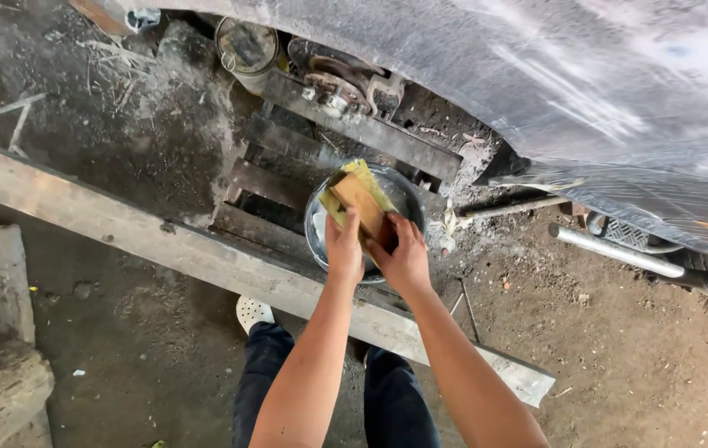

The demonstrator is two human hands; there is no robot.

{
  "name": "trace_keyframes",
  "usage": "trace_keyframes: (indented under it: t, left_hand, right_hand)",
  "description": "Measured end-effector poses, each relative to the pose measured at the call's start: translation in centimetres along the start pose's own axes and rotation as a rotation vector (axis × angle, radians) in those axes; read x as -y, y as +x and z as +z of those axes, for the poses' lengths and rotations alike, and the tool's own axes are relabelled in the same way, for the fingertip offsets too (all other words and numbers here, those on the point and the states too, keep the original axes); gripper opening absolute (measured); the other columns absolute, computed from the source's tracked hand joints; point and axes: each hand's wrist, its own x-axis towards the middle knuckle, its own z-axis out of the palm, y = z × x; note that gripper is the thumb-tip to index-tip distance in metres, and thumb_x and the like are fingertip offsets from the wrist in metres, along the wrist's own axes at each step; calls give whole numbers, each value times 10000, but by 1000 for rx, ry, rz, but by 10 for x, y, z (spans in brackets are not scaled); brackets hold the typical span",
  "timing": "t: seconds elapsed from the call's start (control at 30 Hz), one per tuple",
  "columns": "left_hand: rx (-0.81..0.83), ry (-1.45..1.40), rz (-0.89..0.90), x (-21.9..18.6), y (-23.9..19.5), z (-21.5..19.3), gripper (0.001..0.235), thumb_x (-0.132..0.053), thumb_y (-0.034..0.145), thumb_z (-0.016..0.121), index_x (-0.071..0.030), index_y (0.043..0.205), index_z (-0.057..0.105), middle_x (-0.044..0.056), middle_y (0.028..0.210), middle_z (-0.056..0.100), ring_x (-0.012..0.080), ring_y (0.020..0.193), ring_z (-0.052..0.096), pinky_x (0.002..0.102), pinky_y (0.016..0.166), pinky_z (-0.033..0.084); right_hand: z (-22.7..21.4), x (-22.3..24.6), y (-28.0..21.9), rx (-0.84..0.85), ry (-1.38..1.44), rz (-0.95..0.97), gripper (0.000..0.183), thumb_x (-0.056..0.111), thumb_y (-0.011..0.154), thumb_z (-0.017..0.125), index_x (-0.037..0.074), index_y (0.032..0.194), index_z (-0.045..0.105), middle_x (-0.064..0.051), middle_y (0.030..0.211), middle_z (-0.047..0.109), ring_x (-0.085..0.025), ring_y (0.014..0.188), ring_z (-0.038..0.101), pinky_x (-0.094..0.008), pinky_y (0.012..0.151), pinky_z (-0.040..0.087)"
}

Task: The person uses a sanding block to sand the surface of a car door, repeatedly dipping the block into a bucket of water and wiping the surface with a cloth. The person works on the vertical edge and main panel of the door.

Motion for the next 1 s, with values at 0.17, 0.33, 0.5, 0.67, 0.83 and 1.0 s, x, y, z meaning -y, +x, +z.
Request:
trace_keyframes:
  t: [0.17, 0.33, 0.5, 0.67, 0.83, 1.0]
  left_hand:
    - [-26, 146, 43, 9, -5, 8, 485, -170, 945, 719, -6, 1352, 513, 114, 1240, 643, 185, 1075, 631, 338, 915, 536]
    - [-15, 327, -1, 22, -6, 7, 449, -189, 942, 701, 5, 1298, 509, 132, 1185, 661, 200, 1032, 654, 335, 858, 565]
    - [-17, 799, -271, 21, -17, 16, 568, -419, 1021, 545, -2, 1363, 368, 254, 1233, 645, 396, 1136, 639, 463, 958, 513]
    - [169, 1166, -71, 85, 29, -42, 610, -541, 1063, 457, -89, 1464, 373, 296, 1352, 582, 460, 1275, 534, 482, 1084, 429]
    - [292, 1871, 48, 79, 53, -49, 724, -498, 858, 482, -281, 1528, 312, 134, 1555, 341, 378, 1420, 303, 492, 1098, 293]
    - [338, 2169, 172, 236, 145, -180, 515, -196, 916, 573, -124, 1425, 551, 241, 1529, 439, 500, 1393, 399, 592, 1110, 318]
  right_hand:
    - [-13, 2, -6, -89, -184, -258, 757, 259, 748, 870, 86, 1386, 500, -251, 1285, 582, -465, 1189, 558, -501, 1000, 476]
    - [-22, -5, 10, 65, -111, -244, 1010, 245, 726, 844, 119, 1559, 287, -298, 1434, 478, -488, 1279, 512, -499, 1021, 467]
    - [-17, -14, -1, 208, -267, -317, 1071, 162, 685, 820, 202, 1578, 230, -239, 1385, 549, -467, 1229, 569, -503, 982, 500]
    - [-10, -52, 17, 134, -287, -52, 928, 200, 844, 759, 243, 1618, 250, -182, 1352, 605, -415, 1101, 652, -485, 898, 543]
    - [-20, -97, 19, 51, -110, 188, 903, 205, 816, 770, 213, 1602, 325, -122, 1177, 689, -309, 963, 697, -423, 844, 559]
    - [-12, -122, 15, 109, 211, 298, 836, 141, 830, 754, 159, 1584, 394, -95, 1063, 724, -189, 880, 679, -366, 776, 548]
